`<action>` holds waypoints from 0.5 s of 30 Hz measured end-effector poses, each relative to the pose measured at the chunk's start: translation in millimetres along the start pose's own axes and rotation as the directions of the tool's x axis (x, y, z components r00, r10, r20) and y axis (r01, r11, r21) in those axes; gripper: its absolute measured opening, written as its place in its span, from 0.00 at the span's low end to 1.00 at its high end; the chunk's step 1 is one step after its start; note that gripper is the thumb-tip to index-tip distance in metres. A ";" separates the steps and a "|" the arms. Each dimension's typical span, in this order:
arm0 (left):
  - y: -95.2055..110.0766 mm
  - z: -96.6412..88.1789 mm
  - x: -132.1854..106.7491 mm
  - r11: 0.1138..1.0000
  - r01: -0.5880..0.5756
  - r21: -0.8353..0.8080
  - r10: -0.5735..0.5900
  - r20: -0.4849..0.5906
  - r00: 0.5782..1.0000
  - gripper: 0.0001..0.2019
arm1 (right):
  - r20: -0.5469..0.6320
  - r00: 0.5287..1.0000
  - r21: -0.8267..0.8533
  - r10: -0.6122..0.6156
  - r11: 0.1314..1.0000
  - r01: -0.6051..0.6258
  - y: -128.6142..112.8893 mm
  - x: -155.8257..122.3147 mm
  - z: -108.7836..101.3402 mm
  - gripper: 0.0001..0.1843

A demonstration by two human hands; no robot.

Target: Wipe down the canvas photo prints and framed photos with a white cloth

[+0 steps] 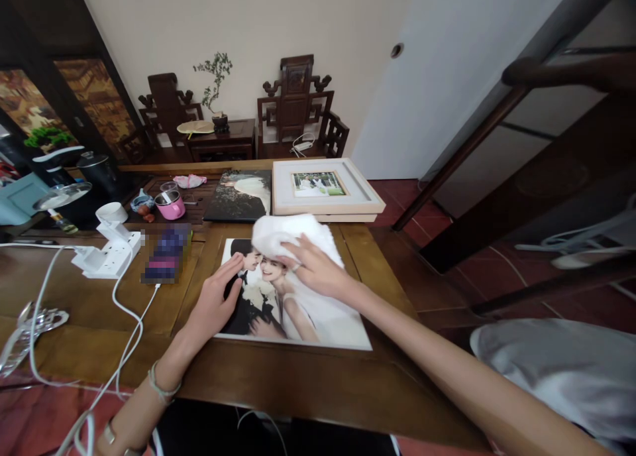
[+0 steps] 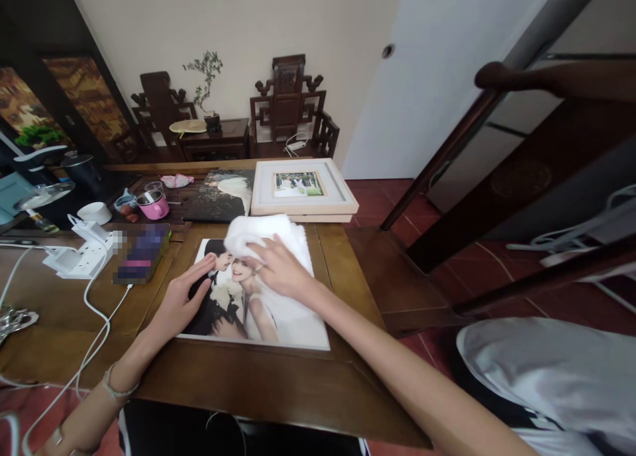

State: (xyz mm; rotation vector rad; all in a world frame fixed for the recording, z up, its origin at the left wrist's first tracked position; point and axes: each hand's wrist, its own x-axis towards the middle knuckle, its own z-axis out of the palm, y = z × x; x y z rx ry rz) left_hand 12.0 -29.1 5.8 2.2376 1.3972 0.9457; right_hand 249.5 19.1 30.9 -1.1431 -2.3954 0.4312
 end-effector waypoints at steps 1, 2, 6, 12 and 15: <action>0.1 0.0 0.1 1.000 -0.001 -0.002 0.001 -0.001 1.000 0.20 | -0.030 0.999 -0.022 0.028 0.999 -0.029 9.1 -10.2 -4.7 0.19; 0.2 0.1 0.1 1.000 0.001 -0.003 -0.001 -0.004 1.000 0.20 | -0.059 0.997 -0.052 0.051 0.997 -0.054 16.8 -20.9 -8.3 0.18; 0.5 0.8 0.6 1.000 0.015 0.005 -0.015 -0.020 1.000 0.19 | -0.085 0.996 -0.128 0.034 0.991 -0.045 18.6 -70.1 -9.8 0.14; -1.0 2.5 1.1 1.000 0.008 0.024 -0.008 -0.029 1.000 0.19 | 0.041 0.987 -0.109 -0.156 0.981 0.160 -49.3 -139.5 -4.7 0.13; -1.5 2.5 1.2 0.999 0.004 0.032 -0.003 -0.028 1.000 0.19 | 0.113 0.969 -0.071 -0.220 0.971 0.229 -66.1 -147.8 -9.3 0.15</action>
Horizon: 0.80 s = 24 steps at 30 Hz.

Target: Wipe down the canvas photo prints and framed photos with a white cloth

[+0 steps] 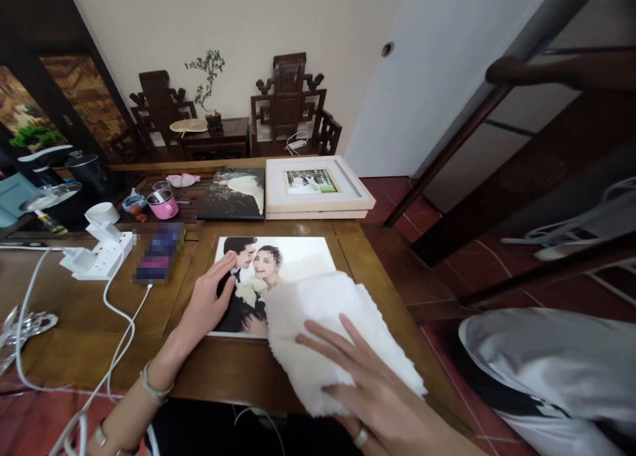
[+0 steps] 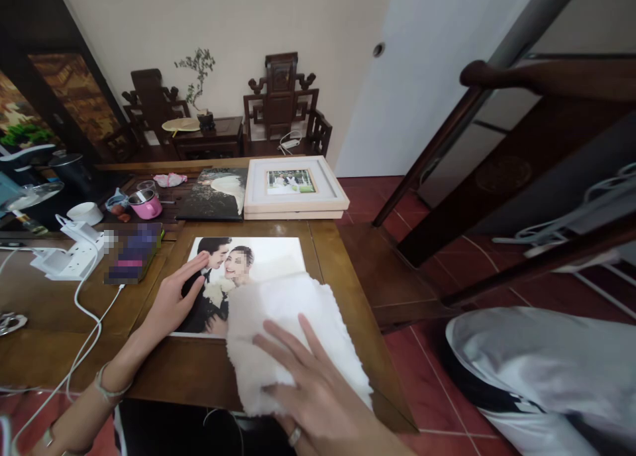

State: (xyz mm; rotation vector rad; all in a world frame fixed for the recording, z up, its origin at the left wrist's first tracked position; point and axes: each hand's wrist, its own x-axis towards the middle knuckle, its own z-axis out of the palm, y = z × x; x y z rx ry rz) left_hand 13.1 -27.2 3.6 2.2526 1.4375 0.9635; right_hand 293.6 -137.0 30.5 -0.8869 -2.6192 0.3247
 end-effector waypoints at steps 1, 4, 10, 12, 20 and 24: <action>0.0 -0.3 0.0 1.000 -0.001 0.002 0.001 0.003 1.000 0.19 | 0.019 1.000 0.010 0.005 1.000 -0.005 1.9 2.2 -1.8 0.16; 0.6 -1.5 0.1 1.000 -0.006 0.003 0.006 0.012 1.000 0.20 | 0.026 0.997 0.018 0.076 0.997 -0.076 28.5 19.2 -5.6 0.15; 0.3 -2.1 0.2 1.000 -0.008 0.000 0.008 0.016 1.000 0.19 | -0.072 0.985 -0.026 0.156 0.987 -0.159 110.6 73.2 -9.6 0.15; -0.4 -1.4 0.1 1.000 -0.009 -0.003 0.009 0.013 1.000 0.19 | -0.105 0.976 -0.033 0.193 0.980 -0.198 123.7 84.4 -9.9 0.16; -0.2 -0.5 0.0 1.000 0.004 0.009 -0.004 0.004 1.000 0.19 | -0.054 0.993 -0.017 0.105 0.994 -0.106 68.5 45.6 -1.8 0.14; 0.8 -0.1 0.1 1.000 0.004 0.014 -0.004 0.009 1.000 0.19 | 0.021 1.000 0.022 0.000 1.000 0.000 22.7 11.8 -1.9 0.16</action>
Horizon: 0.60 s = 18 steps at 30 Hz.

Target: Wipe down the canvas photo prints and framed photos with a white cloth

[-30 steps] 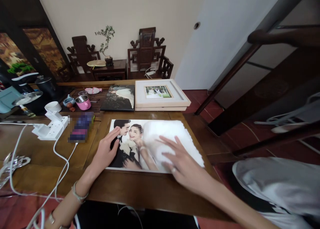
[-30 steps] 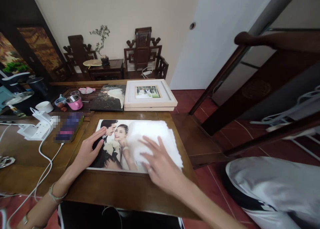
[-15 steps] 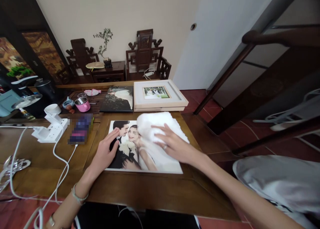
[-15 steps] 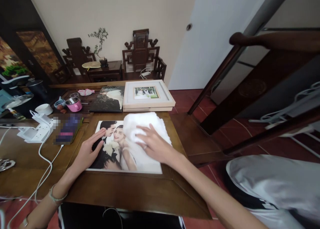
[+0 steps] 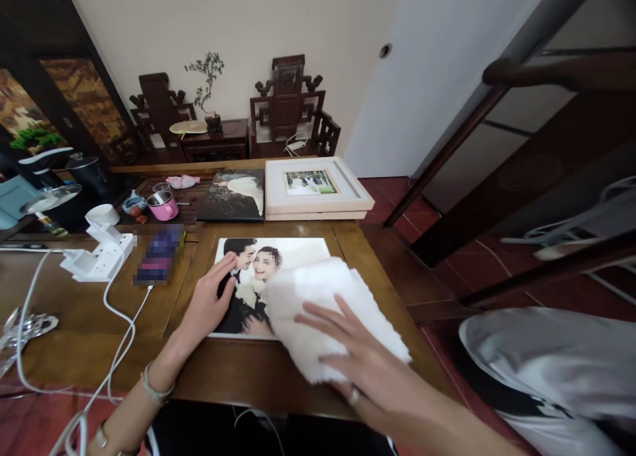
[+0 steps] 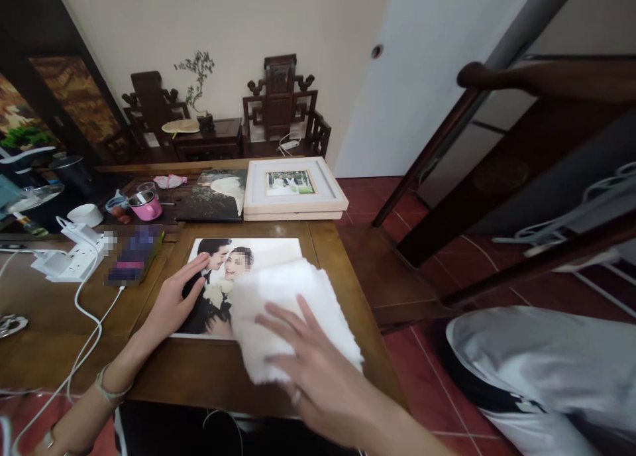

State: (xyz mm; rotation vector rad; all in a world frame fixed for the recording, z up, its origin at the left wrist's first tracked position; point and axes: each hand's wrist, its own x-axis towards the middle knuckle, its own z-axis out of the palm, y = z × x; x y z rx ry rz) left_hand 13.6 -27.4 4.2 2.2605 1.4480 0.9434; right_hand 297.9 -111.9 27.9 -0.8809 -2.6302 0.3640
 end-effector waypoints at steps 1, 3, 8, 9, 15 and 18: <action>0.3 0.0 0.0 1.000 0.001 0.001 -0.001 0.001 1.000 0.19 | 0.017 0.999 0.020 -0.027 0.999 0.027 -7.8 -5.0 -0.8 0.17; 0.9 -0.3 0.1 1.000 0.006 0.003 -0.006 0.002 1.000 0.19 | 0.050 0.997 0.060 -0.059 0.997 0.057 -16.0 -8.9 -3.7 0.17; 0.2 -1.2 -0.6 1.000 0.024 -0.006 -0.024 0.009 1.000 0.20 | 0.037 0.999 0.083 0.010 0.996 -0.013 12.2 14.5 -9.5 0.15; -0.5 -1.2 -0.8 1.000 0.030 -0.009 -0.029 0.017 0.999 0.20 | 0.013 1.000 0.076 0.025 0.997 -0.026 23.9 23.2 -9.7 0.15; -3.9 -0.7 -1.3 0.999 0.035 -0.009 -0.035 0.051 0.998 0.21 | -0.095 0.989 -0.049 0.111 0.992 -0.116 86.8 74.5 -7.9 0.15; -4.0 -0.3 -1.4 1.000 0.028 -0.010 -0.027 0.046 0.999 0.21 | -0.120 0.981 -0.081 0.152 0.983 -0.163 89.3 82.1 -5.6 0.15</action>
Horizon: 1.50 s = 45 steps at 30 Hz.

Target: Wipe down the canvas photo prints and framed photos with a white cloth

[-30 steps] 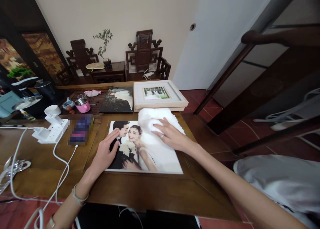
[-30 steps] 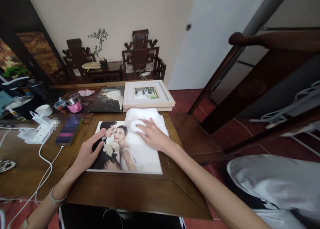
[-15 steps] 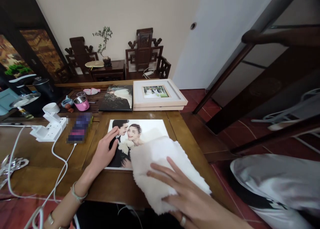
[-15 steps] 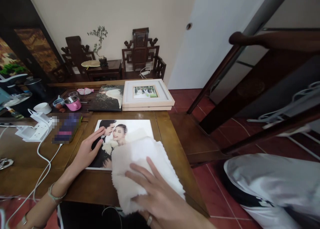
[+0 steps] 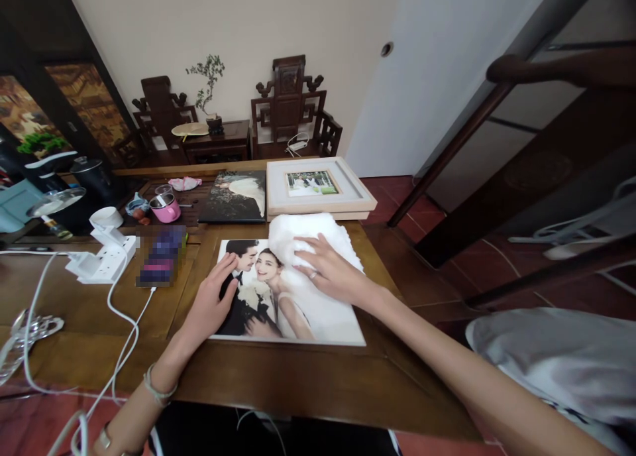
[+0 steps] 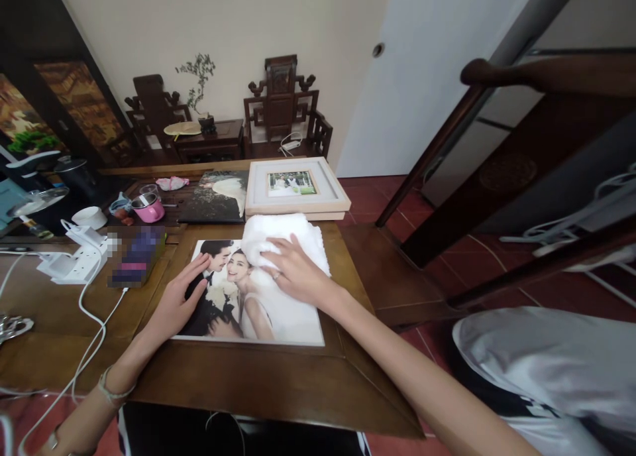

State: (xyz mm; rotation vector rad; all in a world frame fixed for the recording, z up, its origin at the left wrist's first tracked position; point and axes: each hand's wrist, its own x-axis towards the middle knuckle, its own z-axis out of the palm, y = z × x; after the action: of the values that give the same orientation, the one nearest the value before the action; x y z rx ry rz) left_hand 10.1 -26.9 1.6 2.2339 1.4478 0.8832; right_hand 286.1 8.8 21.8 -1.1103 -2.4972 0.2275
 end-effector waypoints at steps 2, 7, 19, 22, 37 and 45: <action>-0.1 0.5 -0.1 1.000 -0.007 0.001 0.007 -0.009 1.000 0.20 | 0.003 1.000 0.004 -0.003 1.000 0.003 -10.9 -7.8 0.8 0.16; 0.4 1.6 0.2 1.000 -0.003 0.002 0.003 -0.021 1.000 0.21 | 0.059 0.997 0.040 -0.059 0.998 0.057 -60.1 -55.8 -1.8 0.18; -0.6 1.5 0.8 1.000 -0.013 0.006 0.013 -0.005 1.000 0.21 | 0.189 0.974 0.129 -0.122 0.987 0.099 -73.1 -50.8 -9.9 0.20; -0.7 1.0 0.3 1.000 -0.011 0.011 0.011 -0.002 1.000 0.21 | 0.133 0.988 0.043 -0.078 0.996 0.073 -42.4 -15.0 -3.6 0.21; -1.4 2.4 0.3 1.000 -0.006 0.007 0.006 -0.015 1.000 0.21 | 0.124 0.988 0.079 -0.088 0.994 0.078 -87.7 -50.2 6.1 0.21; -1.9 2.5 0.3 1.000 -0.014 -0.001 0.014 -0.012 1.000 0.21 | 0.165 0.970 0.151 -0.181 0.976 0.157 -97.5 -62.3 1.0 0.16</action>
State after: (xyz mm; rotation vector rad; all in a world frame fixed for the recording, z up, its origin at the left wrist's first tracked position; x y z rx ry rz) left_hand 10.5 -25.7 -1.2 2.2448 1.4380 0.9028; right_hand 257.5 -102.8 32.3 -0.8492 -2.6691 0.4606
